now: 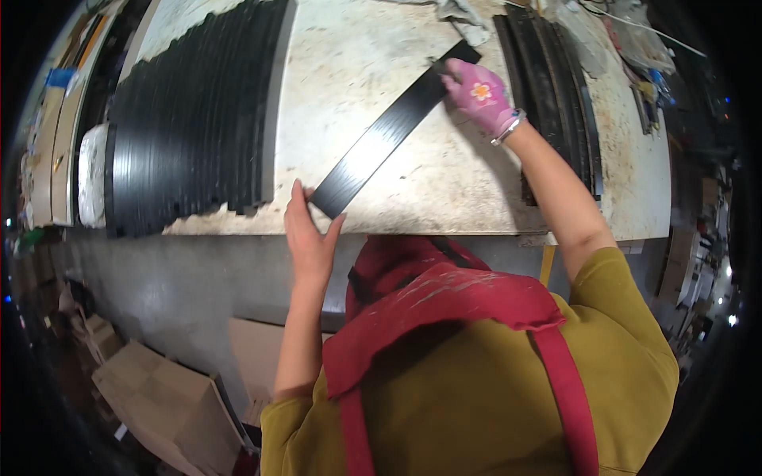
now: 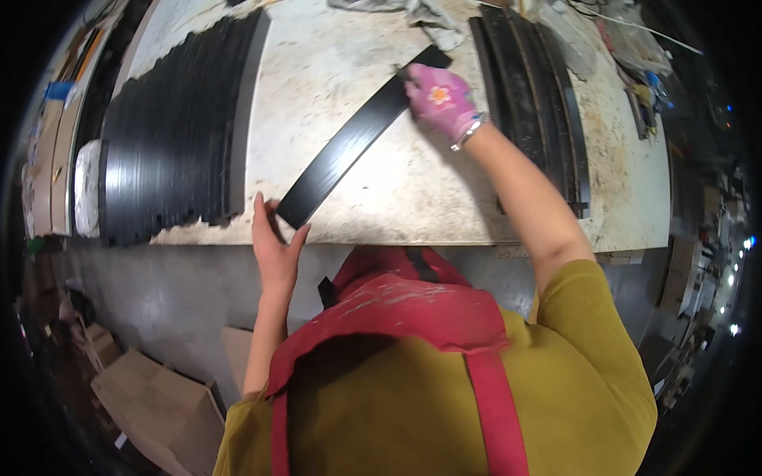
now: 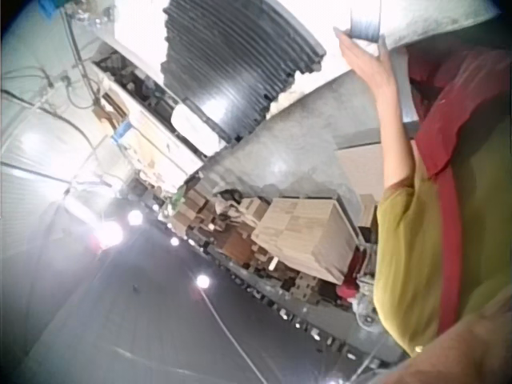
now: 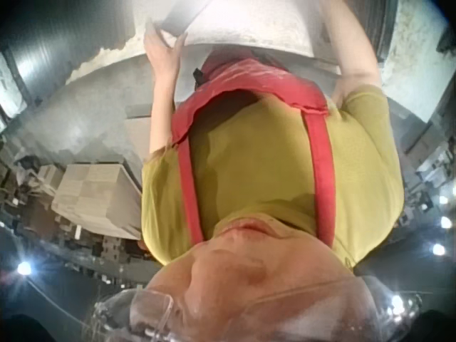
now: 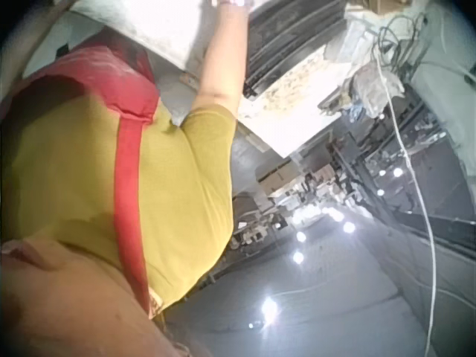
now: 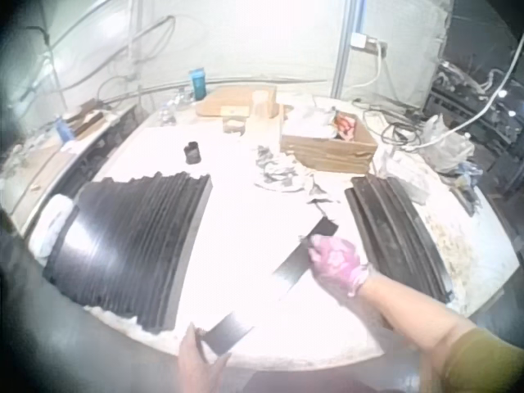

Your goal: The person scrapes the edges and surfaces of wooden slats using a small blade, picking up each slat from a stack and cleaning multiple sides before setting it down.

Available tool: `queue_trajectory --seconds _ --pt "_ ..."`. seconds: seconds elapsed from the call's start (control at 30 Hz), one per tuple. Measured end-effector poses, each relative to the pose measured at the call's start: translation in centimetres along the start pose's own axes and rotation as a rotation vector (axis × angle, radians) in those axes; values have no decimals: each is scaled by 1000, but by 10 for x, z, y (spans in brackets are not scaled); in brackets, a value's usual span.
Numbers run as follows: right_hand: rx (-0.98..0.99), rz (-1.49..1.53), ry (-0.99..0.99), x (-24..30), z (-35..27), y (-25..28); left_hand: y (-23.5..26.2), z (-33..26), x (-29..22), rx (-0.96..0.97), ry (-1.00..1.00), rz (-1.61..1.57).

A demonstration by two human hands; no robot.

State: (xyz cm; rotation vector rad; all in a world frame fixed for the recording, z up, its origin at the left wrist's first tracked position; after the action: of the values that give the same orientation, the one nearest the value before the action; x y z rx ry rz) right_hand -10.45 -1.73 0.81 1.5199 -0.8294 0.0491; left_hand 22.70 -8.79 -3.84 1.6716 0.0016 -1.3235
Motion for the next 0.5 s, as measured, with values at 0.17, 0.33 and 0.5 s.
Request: queue_trajectory --seconds 0.17,0.33,0.5 --pt "349 -203 260 95 -55 -119 -1 0 3 -39 -32 -66" --pt "331 62 242 105 -62 -85 3 -8 14 24 -37 -122" --pt "-45 -37 339 57 -39 -69 5 -1 5 79 -70 148"
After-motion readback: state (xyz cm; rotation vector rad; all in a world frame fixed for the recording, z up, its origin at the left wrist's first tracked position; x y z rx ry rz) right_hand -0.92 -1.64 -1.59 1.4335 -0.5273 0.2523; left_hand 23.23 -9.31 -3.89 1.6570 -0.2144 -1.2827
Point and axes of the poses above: each hand's wrist, its own z-axis towards the middle knuckle, its own y-axis out of the back of the hand, x = y × z, the point moved 2 cm from there along z, towards the middle knuckle, and after that the axes turned 12 degrees about x, right-handed, at the moved point
